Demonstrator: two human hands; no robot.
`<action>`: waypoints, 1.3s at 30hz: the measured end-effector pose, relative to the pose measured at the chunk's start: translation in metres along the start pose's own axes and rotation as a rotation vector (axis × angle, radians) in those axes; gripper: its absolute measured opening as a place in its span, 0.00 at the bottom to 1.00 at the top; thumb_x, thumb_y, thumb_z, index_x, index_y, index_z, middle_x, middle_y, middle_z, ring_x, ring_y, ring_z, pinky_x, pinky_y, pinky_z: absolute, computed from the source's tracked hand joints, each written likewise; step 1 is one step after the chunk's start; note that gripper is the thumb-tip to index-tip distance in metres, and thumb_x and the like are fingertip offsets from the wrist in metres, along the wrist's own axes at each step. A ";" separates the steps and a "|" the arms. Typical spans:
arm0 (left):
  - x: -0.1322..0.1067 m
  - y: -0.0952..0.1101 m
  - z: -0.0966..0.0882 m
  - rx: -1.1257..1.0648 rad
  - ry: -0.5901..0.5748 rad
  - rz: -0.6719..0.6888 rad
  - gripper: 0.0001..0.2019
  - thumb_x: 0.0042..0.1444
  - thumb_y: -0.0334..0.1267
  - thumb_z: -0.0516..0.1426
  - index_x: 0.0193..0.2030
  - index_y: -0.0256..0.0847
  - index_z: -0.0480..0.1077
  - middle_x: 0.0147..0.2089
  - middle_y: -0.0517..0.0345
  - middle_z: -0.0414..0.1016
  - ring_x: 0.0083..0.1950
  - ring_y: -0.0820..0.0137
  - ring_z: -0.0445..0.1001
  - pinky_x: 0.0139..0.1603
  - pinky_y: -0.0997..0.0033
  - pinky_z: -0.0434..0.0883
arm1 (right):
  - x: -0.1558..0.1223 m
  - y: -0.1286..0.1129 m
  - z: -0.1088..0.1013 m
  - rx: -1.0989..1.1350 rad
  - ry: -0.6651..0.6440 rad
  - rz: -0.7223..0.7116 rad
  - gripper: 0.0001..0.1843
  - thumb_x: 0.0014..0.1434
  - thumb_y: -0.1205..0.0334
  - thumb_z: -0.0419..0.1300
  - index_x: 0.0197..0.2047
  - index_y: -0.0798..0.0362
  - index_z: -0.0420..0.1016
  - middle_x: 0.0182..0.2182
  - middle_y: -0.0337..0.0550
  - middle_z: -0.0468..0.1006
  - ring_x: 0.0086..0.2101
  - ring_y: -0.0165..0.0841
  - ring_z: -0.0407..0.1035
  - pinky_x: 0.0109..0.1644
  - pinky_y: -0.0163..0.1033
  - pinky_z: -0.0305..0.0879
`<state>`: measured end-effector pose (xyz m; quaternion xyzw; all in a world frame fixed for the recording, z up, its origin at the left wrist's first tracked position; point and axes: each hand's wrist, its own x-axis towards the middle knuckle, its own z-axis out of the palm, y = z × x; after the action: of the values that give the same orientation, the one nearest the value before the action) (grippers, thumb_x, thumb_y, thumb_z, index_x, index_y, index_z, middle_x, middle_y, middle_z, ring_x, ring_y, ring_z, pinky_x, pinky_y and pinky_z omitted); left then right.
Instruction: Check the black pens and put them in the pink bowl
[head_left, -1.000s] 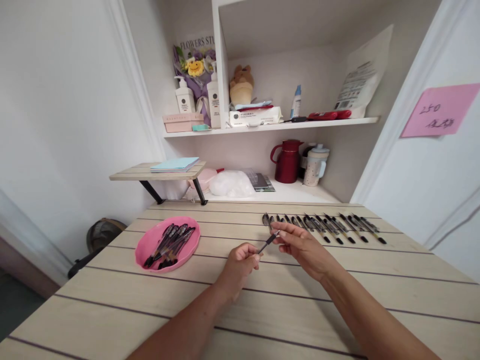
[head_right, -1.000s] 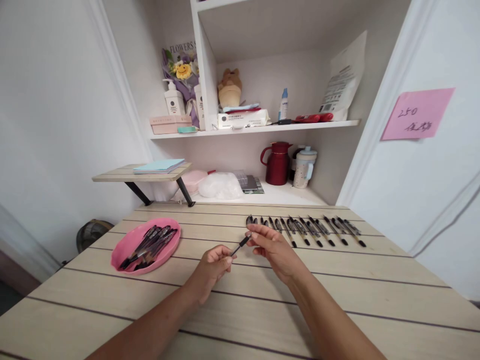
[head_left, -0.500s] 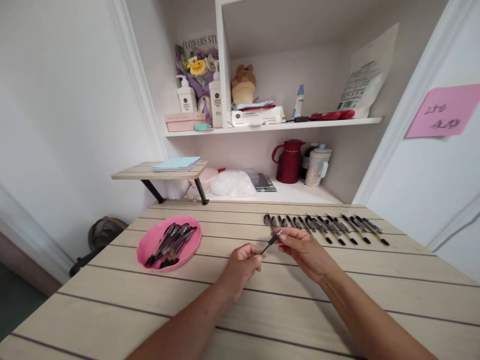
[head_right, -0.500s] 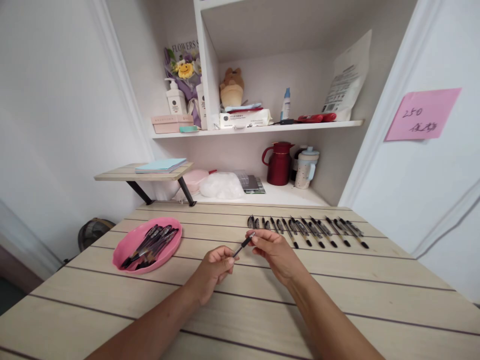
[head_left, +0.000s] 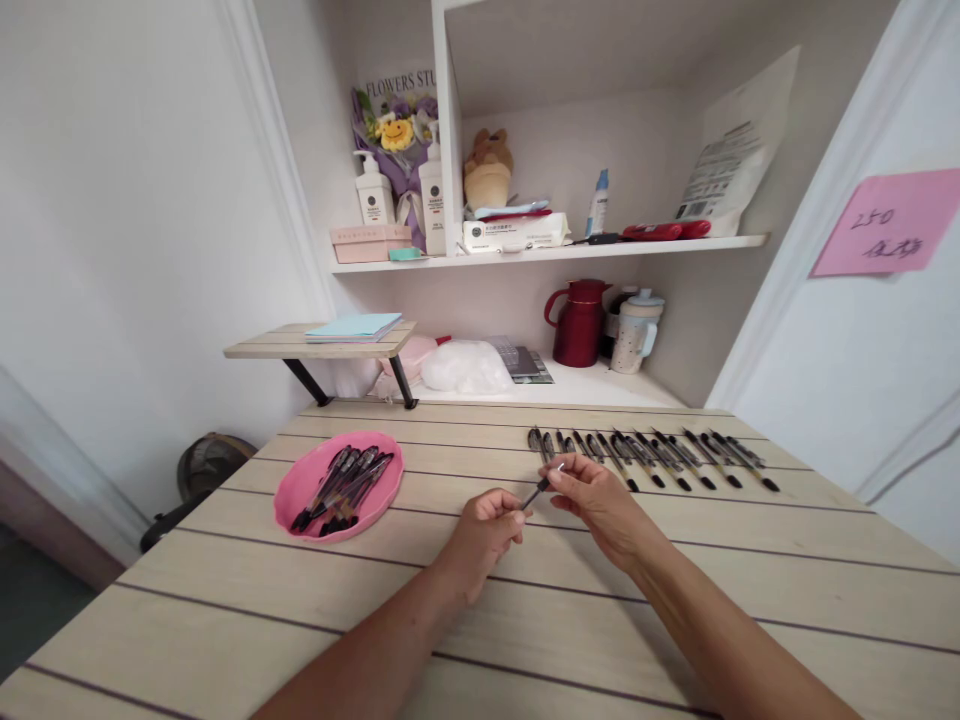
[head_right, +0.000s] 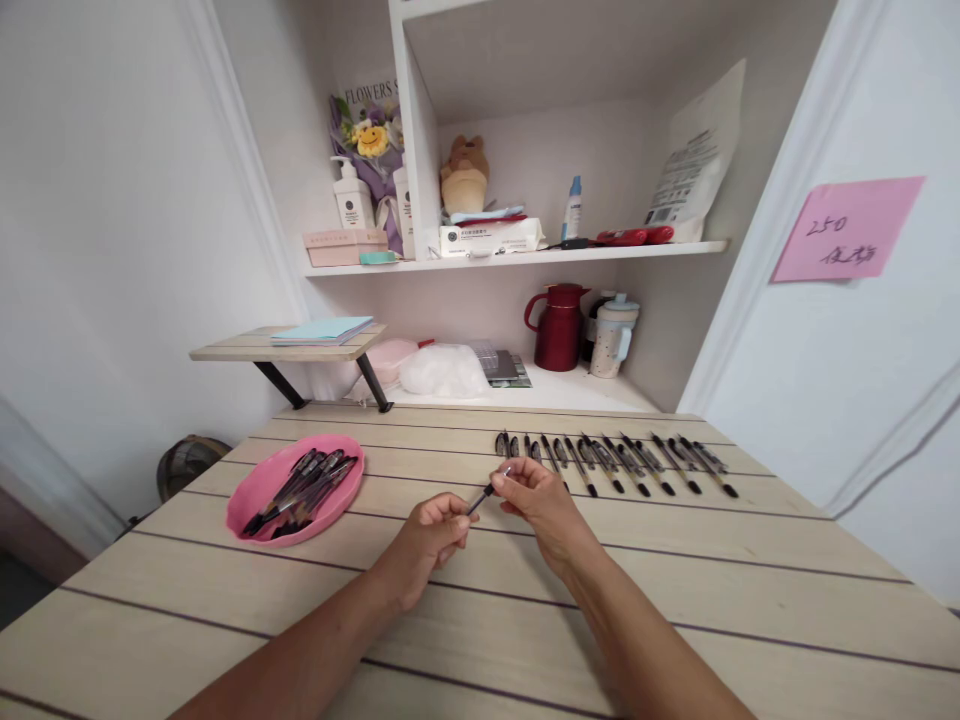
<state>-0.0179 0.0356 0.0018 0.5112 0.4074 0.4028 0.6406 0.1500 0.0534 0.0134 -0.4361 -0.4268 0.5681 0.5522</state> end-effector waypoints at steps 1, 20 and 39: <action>0.000 0.000 0.000 -0.005 0.006 0.000 0.12 0.43 0.42 0.57 0.31 0.37 0.63 0.20 0.67 0.61 0.17 0.83 0.46 0.20 0.77 0.40 | 0.000 0.000 0.000 0.019 -0.047 0.008 0.19 0.38 0.52 0.67 0.34 0.50 0.72 0.34 0.42 0.76 0.34 0.34 0.68 0.35 0.38 0.64; 0.001 -0.001 -0.001 0.020 -0.009 0.005 0.11 0.44 0.41 0.57 0.32 0.36 0.65 0.20 0.66 0.60 0.17 0.83 0.46 0.20 0.77 0.40 | 0.000 0.000 -0.001 0.100 -0.062 0.027 0.16 0.38 0.56 0.68 0.32 0.51 0.74 0.32 0.41 0.75 0.31 0.31 0.67 0.35 0.37 0.62; 0.003 -0.003 -0.004 0.006 -0.007 -0.006 0.09 0.44 0.39 0.56 0.30 0.36 0.64 0.19 0.66 0.62 0.15 0.84 0.46 0.18 0.78 0.40 | 0.003 0.006 -0.002 0.032 0.024 -0.017 0.12 0.38 0.56 0.68 0.23 0.54 0.73 0.21 0.35 0.71 0.24 0.25 0.62 0.30 0.33 0.58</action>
<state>-0.0207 0.0392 -0.0019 0.5134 0.4080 0.3976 0.6418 0.1506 0.0567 0.0067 -0.4305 -0.4147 0.5646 0.5691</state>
